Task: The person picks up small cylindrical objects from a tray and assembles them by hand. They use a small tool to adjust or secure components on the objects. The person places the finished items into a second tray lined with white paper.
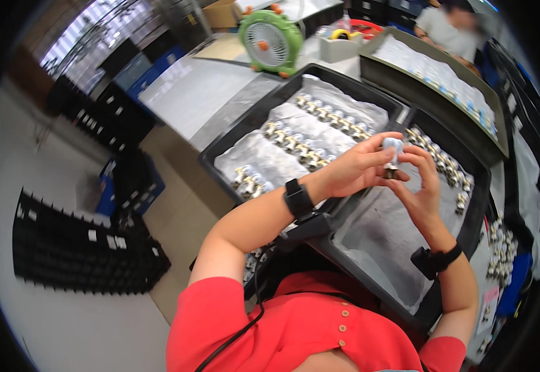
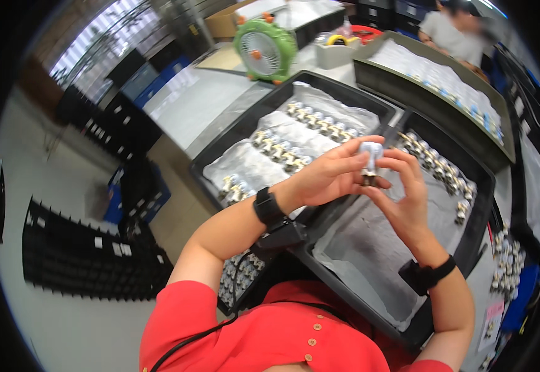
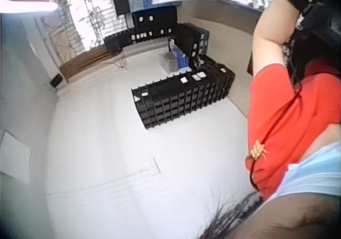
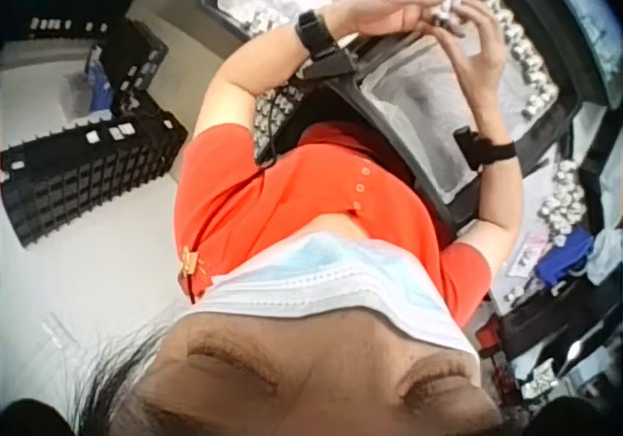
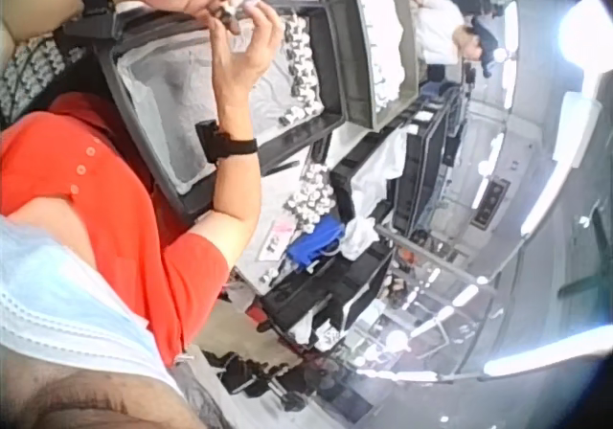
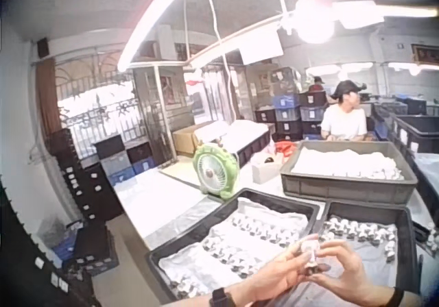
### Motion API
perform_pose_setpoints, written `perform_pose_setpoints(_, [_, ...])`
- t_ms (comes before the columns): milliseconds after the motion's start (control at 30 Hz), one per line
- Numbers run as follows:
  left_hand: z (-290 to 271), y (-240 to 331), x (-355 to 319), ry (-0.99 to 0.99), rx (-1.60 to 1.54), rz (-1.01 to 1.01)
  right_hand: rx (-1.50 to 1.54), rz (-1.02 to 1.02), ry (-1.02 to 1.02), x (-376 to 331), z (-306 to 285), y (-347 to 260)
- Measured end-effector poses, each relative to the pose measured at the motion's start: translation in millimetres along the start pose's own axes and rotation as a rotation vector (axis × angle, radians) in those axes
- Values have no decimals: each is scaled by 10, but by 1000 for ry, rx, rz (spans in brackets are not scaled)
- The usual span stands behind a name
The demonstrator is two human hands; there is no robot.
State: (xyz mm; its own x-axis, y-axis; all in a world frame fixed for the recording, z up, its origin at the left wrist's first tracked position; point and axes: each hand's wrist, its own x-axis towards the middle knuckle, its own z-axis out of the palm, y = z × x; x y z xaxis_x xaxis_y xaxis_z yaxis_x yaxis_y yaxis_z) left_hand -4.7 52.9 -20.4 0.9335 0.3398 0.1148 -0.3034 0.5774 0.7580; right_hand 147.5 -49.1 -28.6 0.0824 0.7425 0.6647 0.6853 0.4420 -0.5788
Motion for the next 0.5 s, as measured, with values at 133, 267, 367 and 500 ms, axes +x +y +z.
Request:
perform_pose_setpoints(133, [-80, 234, -80, 7, 154, -11, 24, 27, -15, 25, 5, -53])
perform_pose_setpoints(267, [-264, 802, -437, 211, 1014, -75, 4, 26, 18, 43, -57, -92])
perform_pose_setpoints(367, [-641, 1103, -881, 468, 1590, -257, 30, 14, 23, 78, -52, -89])
perform_pose_setpoints(500, [-1198, 1202, -1394, 602, 1891, -515, 46, 21, 7, 79, -36, -98])
